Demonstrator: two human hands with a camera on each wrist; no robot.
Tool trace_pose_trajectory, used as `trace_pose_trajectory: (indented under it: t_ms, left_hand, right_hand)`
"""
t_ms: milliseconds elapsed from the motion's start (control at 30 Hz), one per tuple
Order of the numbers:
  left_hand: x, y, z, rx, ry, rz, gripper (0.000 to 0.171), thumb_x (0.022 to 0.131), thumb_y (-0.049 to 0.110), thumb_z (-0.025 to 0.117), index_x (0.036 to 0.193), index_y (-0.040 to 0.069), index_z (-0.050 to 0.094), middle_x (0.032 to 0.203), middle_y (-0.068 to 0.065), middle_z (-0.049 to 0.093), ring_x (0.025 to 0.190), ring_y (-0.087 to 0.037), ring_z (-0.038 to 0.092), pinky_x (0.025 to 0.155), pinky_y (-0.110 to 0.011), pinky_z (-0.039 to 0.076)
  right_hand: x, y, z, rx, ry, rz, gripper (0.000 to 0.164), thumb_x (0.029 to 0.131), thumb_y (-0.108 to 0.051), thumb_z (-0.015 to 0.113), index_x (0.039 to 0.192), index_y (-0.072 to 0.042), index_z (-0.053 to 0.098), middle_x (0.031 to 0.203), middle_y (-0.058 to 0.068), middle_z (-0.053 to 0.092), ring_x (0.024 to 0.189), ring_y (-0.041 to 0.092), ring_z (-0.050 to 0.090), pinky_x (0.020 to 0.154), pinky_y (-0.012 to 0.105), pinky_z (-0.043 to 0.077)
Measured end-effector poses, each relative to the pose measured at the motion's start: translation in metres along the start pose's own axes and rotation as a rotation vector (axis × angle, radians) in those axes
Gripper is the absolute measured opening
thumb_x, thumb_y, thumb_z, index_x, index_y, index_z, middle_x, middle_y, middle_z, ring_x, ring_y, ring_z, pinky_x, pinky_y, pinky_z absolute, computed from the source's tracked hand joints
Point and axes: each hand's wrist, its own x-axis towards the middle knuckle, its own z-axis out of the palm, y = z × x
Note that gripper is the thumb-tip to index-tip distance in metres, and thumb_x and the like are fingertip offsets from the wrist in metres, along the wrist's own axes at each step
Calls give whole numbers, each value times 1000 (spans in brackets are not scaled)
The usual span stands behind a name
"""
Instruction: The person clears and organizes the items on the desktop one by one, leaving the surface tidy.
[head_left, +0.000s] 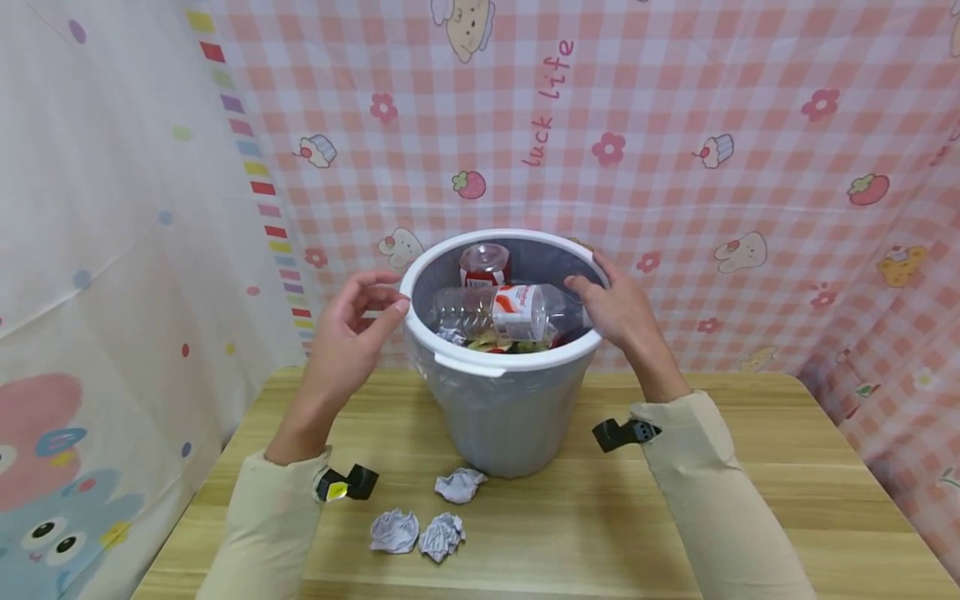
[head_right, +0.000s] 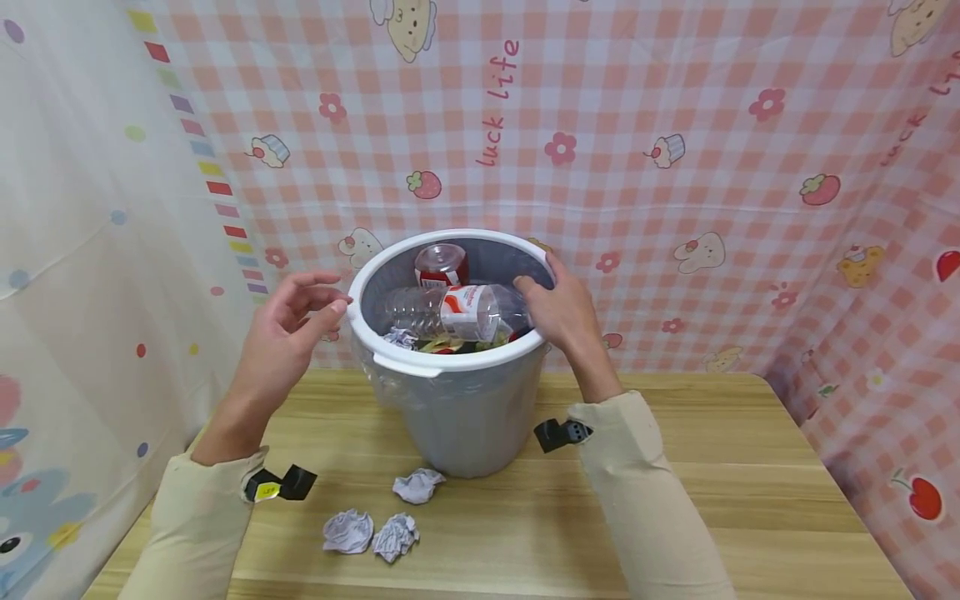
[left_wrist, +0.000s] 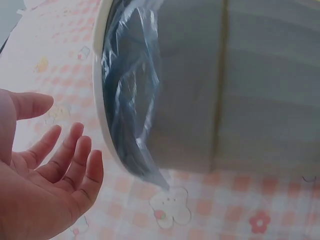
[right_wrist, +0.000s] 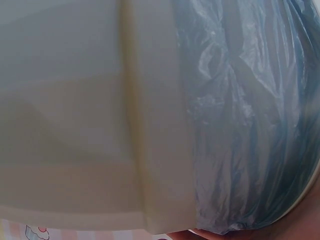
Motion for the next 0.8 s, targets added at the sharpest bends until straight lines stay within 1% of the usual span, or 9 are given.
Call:
trace_pose_trajectory:
  t_ms: [133,233,367,500,633,800]
  left_hand:
    - [-8,-9,-7,27,8,-34,36,98,23,62,129,8,54,114,-9,61,105,-18,57,91,-29,45]
    - [-13,-20,-10,50,10,-51,37,98,25,63,129,8,55,113,-9,61,104,-18,58,87,-27,46]
    - [-17,-32,-13,66,-5,-78,38,98,27,63,130,8,54,113,-9,61,104,-18,57,85,-26,47]
    - [-20,-40,-16,85,-28,-121,38,98,29,62,131,9,53,115,-9,60,105,-19,56,88,-27,47]
    - [-24,-50,-18,104,-60,-161,35,99,26,61,129,10,55,113,-10,61,102,-20,58,86,-27,49]
    - [-32,-68,-21,95,-114,-208,32,99,20,60,128,6,56,113,-15,63,100,-20,60,84,-28,51]
  right_hand:
    - [0,0,1,0,-1,-1,73,98,-50,48,159,-23,19,162,14,26,145,38,29,115,58,25]
    - [1,0,1,-2,1,0,73,98,-50,48,159,-22,19,161,14,26,145,38,29,115,58,25]
    - [1,0,1,-1,-1,9,73,98,-50,47,159,-23,18,161,14,26,144,39,30,114,59,26]
    - [1,0,0,2,-7,19,73,98,-50,47,160,-24,18,162,14,25,145,39,29,114,59,26]
    - [0,0,-1,2,-6,21,73,98,-50,47,159,-24,18,162,14,25,144,39,30,114,59,27]
    - [1,0,0,-1,1,15,72,98,-49,48,159,-23,20,161,13,27,144,38,31,114,58,27]
